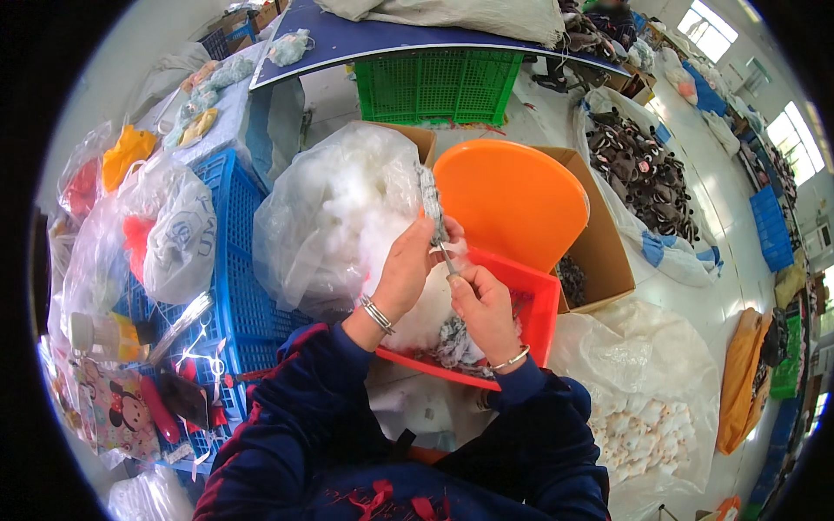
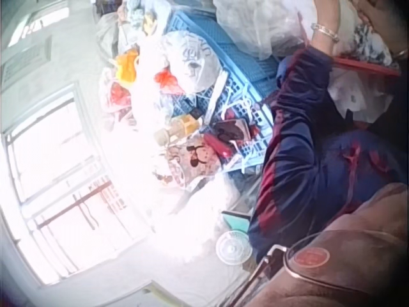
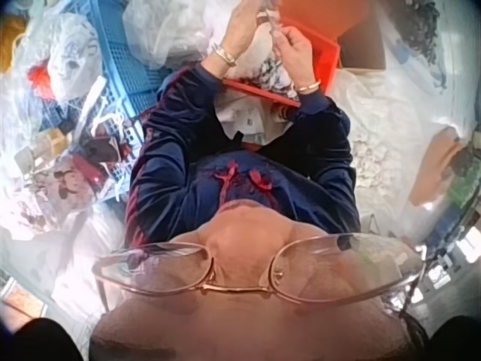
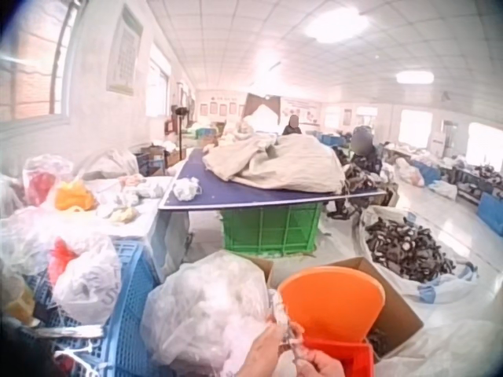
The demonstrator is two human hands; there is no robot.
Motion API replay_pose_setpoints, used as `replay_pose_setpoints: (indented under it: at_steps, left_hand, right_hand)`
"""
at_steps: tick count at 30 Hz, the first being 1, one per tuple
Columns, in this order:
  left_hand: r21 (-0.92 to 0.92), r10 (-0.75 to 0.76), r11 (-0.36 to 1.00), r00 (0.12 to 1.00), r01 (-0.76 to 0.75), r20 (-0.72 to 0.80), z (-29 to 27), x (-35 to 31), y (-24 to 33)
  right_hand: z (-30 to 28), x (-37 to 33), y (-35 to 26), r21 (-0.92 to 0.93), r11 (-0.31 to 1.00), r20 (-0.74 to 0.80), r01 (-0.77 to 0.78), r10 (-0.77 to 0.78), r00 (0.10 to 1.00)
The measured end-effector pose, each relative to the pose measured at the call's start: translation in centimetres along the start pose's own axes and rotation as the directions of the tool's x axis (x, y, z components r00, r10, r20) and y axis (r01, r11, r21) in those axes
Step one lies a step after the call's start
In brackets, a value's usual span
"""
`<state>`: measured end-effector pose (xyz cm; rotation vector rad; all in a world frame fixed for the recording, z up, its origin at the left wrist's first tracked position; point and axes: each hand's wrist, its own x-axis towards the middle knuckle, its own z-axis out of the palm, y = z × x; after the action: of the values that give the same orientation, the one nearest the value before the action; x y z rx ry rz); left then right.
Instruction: The person repeatedly inserts white cotton-like filling into a gray textile strip using a metal hook tool. The person holds the textile in one hand and uses the hook to pull and pack the filling into the strip, then places the stuffed portion into a red tray.
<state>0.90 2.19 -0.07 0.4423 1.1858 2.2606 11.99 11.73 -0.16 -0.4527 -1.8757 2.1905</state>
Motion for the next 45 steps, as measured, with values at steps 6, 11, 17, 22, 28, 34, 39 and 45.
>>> replay_pose_setpoints:
  at_steps: [6, 11, 17, 22, 28, 34, 39, 45]
  left_hand:
    - [0.046, 0.093, 0.995, 0.995, -0.092, -0.023, 0.5, -0.4, -2.5]
    - [0.066, 0.148, 0.987, 0.989, -0.147, -0.010, 1.6, -0.8, -2.6]
    - [0.293, -0.056, 0.952, 0.993, 0.085, -0.107, 1.2, -0.5, 0.6]
    - [0.203, -0.128, 0.970, 0.991, 0.133, -0.036, -2.1, 0.7, 1.5]
    - [0.408, -0.166, 0.898, 0.985, 0.166, -0.035, -2.3, 0.5, 2.8]
    - [0.497, -0.386, 0.810, 0.921, 0.312, 0.051, -4.5, 1.1, 4.0]
    - [0.329, -0.280, 0.909, 0.960, 0.255, 0.029, -3.5, 0.3, 2.5]
    - [0.125, -0.067, 0.989, 0.995, 0.076, -0.076, -1.4, -0.5, 0.1]
  right_hand:
    - [1.1, 0.2, 0.5, 0.024, 1.000, -0.042, 0.011, -0.010, 0.999]
    - [0.9, 0.6, 0.0, 0.038, 0.999, -0.046, -0.009, 0.011, 0.999]
    - [-0.7, 0.2, -0.3, -0.026, 1.000, -0.027, -0.017, 0.016, 0.999]
    - [-1.4, 0.1, 0.0, -0.069, 0.997, -0.025, -0.033, 0.031, 0.999]
    - [-2.1, 0.4, 0.9, -0.185, 0.981, 0.008, 0.049, -0.048, 0.999]
    - [-2.1, 0.6, -0.9, -0.677, 0.612, 0.169, 0.409, -0.412, 0.895]
    - [-2.3, 0.9, 0.3, -0.454, 0.861, 0.090, 0.229, -0.211, 0.973]
    - [-0.1, 0.3, 0.2, 0.049, 0.998, 0.038, -0.030, 0.028, 0.999]
